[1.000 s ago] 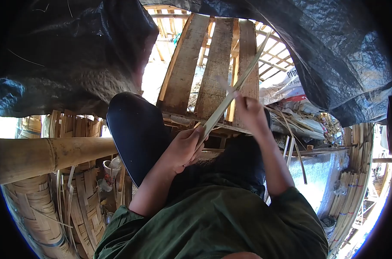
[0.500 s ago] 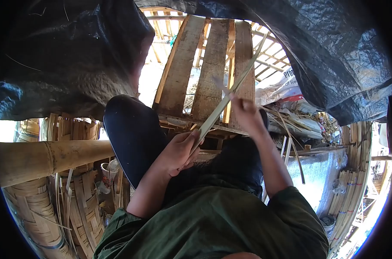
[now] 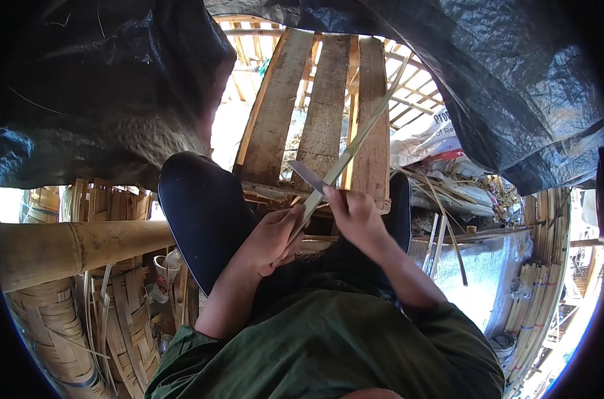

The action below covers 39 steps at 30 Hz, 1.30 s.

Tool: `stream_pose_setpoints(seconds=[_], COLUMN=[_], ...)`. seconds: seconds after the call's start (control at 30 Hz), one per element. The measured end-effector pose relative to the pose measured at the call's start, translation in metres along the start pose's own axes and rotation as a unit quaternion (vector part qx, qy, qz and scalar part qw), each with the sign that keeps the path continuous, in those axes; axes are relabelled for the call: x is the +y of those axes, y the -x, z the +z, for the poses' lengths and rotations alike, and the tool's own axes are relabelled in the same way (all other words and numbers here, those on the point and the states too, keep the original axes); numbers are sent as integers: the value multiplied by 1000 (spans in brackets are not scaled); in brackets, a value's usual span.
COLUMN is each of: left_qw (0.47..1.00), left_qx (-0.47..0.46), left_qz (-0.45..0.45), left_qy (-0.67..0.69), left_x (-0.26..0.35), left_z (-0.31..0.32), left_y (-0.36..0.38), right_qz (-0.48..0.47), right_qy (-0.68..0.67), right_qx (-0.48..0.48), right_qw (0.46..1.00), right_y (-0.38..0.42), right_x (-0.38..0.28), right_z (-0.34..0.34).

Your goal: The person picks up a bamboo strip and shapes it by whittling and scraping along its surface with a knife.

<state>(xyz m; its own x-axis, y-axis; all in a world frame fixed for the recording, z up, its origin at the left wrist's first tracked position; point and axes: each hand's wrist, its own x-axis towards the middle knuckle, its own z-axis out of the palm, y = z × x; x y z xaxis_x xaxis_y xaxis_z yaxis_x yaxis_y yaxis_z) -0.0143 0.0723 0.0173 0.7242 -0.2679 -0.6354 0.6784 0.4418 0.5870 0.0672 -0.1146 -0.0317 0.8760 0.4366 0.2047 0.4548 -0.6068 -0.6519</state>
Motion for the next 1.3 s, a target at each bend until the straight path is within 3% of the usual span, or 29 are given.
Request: stream_pose_setpoints(seconds=[0.1, 0.17, 0.27, 0.33, 0.4, 0.43, 0.5, 0.53, 0.6, 0.73, 0.8, 1.0, 1.2, 1.3], left_qw=[1000, 1000, 998, 996, 999, 999, 999, 999, 996, 997, 998, 998, 996, 995], left_qx=[-3, -7, -42, -71, -32, -34, -13, -14, -64, -50, -69, -47, -79, -98], left_qz=[-11, -7, -6, -12, -17, -15, -18, -20, -16, -13, 2, -17, -9, -6], left_qy=[26, 22, 36, 57, 13, 12, 28, 30, 52, 50, 14, 29, 30, -2], left_x=[-3, -3, -3, -1, 1, 3, 0, -1, 0, 0, -2, 3, 4, 1], left_z=[2, 2, -2, -5, -5, -4, 2, 2, -3, -3, -7, -3, -3, -1], left_y=[-4, -3, -2, 0, 2, 1, -2, -2, -3, 0, 4, 2, -5, -12], right_qz=[29, 206, 276, 173, 66, 64, 180, 182, 231, 242, 128, 190, 262, 230], right_qy=[16, -29, -12, 14, -38, -37, -32, -31, -2, -10, 5, -37, -87, -124], right_qx=[-52, -29, -30, -16, 44, 46, -92, -93, -41, -29, 37, -47, -9, 26], right_qw=[998, 978, 960, 985, 996, 996, 979, 979, 972, 970, 991, 980, 961, 965], right_y=[-15, -40, -51, -28, -13, -17, -34, -44, -63, -69, -46, -34, -34, -29], right_x=[1, 5, 4, -2, -10, -7, -3, -5, -10, 20, 18, 9, 12, 10], right_z=[-24, -40, -51, -28, -14, -19, -36, -43, -53, -41, -34, -33, -23, -19])
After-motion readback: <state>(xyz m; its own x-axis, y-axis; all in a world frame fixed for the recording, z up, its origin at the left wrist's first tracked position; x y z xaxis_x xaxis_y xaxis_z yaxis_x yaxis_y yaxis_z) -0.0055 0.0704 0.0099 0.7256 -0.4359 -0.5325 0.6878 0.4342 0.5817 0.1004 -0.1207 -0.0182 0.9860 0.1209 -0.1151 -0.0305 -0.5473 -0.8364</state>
